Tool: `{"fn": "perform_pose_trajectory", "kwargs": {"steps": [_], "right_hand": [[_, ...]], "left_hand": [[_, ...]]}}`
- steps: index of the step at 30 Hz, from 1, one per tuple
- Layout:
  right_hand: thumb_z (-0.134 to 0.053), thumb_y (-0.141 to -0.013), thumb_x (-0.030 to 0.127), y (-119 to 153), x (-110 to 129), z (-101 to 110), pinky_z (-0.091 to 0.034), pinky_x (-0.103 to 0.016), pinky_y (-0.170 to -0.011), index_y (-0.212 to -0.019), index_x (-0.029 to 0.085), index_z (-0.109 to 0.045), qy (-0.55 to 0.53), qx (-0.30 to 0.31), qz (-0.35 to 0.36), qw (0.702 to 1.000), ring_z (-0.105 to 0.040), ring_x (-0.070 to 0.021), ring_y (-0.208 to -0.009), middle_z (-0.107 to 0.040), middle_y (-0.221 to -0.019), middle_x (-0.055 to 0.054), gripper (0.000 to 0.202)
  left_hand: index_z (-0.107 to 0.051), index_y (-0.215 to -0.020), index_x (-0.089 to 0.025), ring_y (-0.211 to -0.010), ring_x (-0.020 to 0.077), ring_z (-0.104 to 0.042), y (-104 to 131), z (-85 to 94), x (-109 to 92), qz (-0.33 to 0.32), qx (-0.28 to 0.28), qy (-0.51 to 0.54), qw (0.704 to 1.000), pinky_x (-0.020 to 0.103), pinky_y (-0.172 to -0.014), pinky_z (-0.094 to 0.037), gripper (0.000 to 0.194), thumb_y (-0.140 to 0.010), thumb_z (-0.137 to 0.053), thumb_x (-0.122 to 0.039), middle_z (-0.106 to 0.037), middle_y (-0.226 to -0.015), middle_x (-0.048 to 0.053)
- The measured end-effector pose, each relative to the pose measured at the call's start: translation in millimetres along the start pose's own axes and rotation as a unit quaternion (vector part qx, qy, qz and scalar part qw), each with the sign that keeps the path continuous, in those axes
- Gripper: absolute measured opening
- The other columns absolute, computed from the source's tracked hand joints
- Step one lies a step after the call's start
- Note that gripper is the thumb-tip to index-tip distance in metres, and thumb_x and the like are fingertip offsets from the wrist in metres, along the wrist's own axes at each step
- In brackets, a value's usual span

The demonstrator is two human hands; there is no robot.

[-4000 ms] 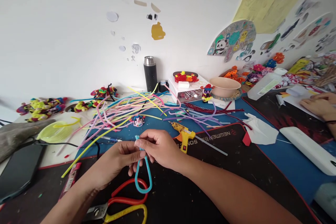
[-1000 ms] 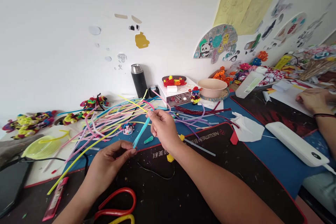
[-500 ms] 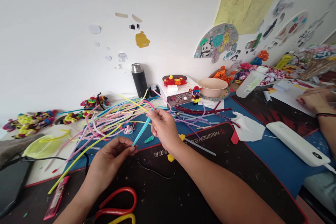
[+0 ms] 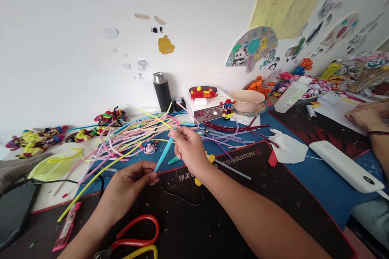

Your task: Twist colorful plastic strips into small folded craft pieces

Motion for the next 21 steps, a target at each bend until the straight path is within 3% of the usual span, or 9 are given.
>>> {"fn": "perform_pose_trajectory", "kwargs": {"steps": [6,9,14,18,21], "right_hand": [[-0.075,-0.091,0.059,6,5,-4,-0.029,-0.023,-0.041,-0.081,0.022,-0.061,0.014,0.018,0.0,1.0,-0.042,-0.0093,-0.037,-0.048,-0.047,0.01,0.041],[-0.076,-0.09,0.061,9,7,-5,-0.029,-0.023,-0.041,-0.081,0.022,-0.06,0.016,0.019,-0.003,1.0,-0.041,-0.0093,-0.037,-0.047,-0.046,0.01,0.043],[-0.078,-0.089,0.064,15,6,-12,-0.028,-0.023,-0.041,-0.082,0.021,-0.064,0.026,0.04,-0.022,0.999,-0.04,-0.0087,-0.037,-0.046,-0.046,0.01,0.045],[-0.08,-0.085,0.067,16,1,-18,-0.026,-0.023,-0.038,-0.08,0.021,-0.064,0.019,0.068,-0.036,0.997,-0.038,-0.0081,-0.036,-0.043,-0.046,0.011,0.049],[-0.081,-0.086,0.065,18,-6,-20,-0.027,-0.022,-0.038,-0.081,0.021,-0.063,0.018,0.078,-0.047,0.996,-0.039,-0.0071,-0.036,-0.045,-0.048,0.011,0.049]], "left_hand": [[-0.085,-0.086,-0.025,-0.072,0.0268,-0.076,0,-0.3,11,0.01,0.031,-0.006,0.999,0.036,-0.071,-0.062,0.056,-0.059,-0.097,-0.073,-0.081,-0.076,0.005],[-0.085,-0.086,-0.024,-0.072,0.0262,-0.075,5,-8.2,10,0.014,0.074,0.011,0.997,0.036,-0.07,-0.061,0.049,-0.067,-0.095,-0.068,-0.081,-0.076,0.006],[-0.081,-0.079,-0.021,-0.068,0.0239,-0.071,15,-24.9,7,0.052,0.152,0.023,0.987,0.033,-0.065,-0.056,0.046,-0.068,-0.096,-0.062,-0.077,-0.071,0.007],[-0.081,-0.083,-0.021,-0.072,0.0232,-0.068,20,-26.1,1,0.02,0.172,-0.036,0.984,0.031,-0.067,-0.053,0.043,-0.075,-0.09,-0.063,-0.077,-0.076,0.006],[-0.084,-0.093,-0.023,-0.085,0.0262,-0.07,25,-29.5,-7,-0.005,0.198,-0.047,0.979,0.033,-0.078,-0.056,0.04,-0.083,-0.085,-0.062,-0.08,-0.089,0.006]]}}
Point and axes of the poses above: each hand's wrist, its own y-axis away from the middle knuckle, its own z-axis out of the back of the hand, x = y × z, the point moved 10 cm from there along -y, towards the middle knuckle
